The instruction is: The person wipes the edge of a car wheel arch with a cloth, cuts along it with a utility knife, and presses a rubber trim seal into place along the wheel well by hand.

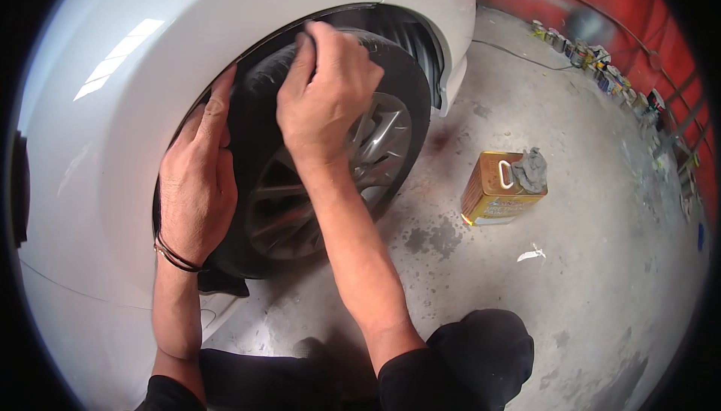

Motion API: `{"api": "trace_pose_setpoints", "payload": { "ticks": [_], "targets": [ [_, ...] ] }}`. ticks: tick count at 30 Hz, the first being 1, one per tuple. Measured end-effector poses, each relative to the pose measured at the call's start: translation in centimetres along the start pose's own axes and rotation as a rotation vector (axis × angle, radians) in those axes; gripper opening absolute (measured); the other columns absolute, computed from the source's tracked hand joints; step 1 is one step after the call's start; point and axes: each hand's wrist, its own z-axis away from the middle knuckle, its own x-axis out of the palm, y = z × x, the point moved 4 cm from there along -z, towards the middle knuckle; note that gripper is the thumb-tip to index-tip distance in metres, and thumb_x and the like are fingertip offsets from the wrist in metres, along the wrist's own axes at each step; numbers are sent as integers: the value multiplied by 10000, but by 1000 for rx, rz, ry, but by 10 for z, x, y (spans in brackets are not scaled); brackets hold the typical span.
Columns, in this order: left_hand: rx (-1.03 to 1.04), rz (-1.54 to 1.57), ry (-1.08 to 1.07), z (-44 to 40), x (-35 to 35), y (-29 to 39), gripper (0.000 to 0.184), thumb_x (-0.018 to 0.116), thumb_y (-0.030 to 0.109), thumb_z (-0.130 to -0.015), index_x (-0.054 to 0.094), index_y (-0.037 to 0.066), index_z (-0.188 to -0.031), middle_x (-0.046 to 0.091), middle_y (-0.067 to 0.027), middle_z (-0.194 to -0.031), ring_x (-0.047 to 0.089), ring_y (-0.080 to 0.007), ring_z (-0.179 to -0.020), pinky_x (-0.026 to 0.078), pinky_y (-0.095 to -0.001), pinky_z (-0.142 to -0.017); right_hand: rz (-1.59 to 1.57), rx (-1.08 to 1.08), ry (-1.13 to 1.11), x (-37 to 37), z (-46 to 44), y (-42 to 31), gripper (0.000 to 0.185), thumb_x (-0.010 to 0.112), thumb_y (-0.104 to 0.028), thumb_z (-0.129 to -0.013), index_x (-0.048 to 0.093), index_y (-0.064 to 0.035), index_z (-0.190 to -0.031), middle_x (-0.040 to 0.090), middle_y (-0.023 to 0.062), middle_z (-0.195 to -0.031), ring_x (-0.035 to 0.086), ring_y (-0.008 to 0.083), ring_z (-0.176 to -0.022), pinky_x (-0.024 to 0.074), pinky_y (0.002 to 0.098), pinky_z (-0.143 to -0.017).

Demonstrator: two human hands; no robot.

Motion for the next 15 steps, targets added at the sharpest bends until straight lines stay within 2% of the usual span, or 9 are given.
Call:
{"api": "trace_pose_setpoints", "payload": {
  "ticks": [1,6,8,12,14,15],
  "targets": [
    [-3,-14,5,0,1,-1,1022,492,-202,-847,469,188,-1791,639,-171,-1022,665,-373,-926,572,-525,-933,5,-9,-41,-1,0,-6,208,797,-61,-1016,753,-101,-1215,755,31,-1003,734,277,-953,468,449,-890],
    [43,-19,52,-1,0,-1,1026,494,-203,-844,464,184,-1794,633,-167,-1019,658,-366,-917,573,-517,-916,-43,47,-41,-6,-4,3,181,790,-66,-1033,757,-103,-1207,759,20,-1008,737,253,-948,464,436,-905],
    [4,19,-27,-1,-2,0,1029,593,-166,-805,472,156,-1775,713,-247,-1137,720,-461,-1038,606,-560,-956,-16,112,-38,-7,-6,11,174,784,-71,-1044,758,-104,-1213,763,12,-1014,739,242,-949,461,432,-906],
    [-10,21,-42,-1,-1,-2,1039,593,-167,-804,461,161,-1781,717,-247,-1157,722,-465,-1053,608,-564,-959,21,55,-22,-3,-3,5,170,787,-83,-1047,764,-93,-1215,768,11,-1014,742,242,-959,456,417,-907],
    [10,56,28,1,0,-2,1013,466,-212,-836,508,170,-1773,643,-161,-1035,642,-331,-895,589,-452,-894,1,36,-26,-3,0,1,171,788,-82,-1045,764,-93,-1214,770,14,-1016,743,243,-955,456,413,-913],
    [11,58,28,1,1,-2,1013,466,-212,-836,508,170,-1773,643,-161,-1035,642,-331,-895,589,-452,-894,-18,13,-27,-4,0,0,172,789,-81,-1044,765,-94,-1214,772,17,-1019,743,244,-951,457,409,-919]
  ]
}}
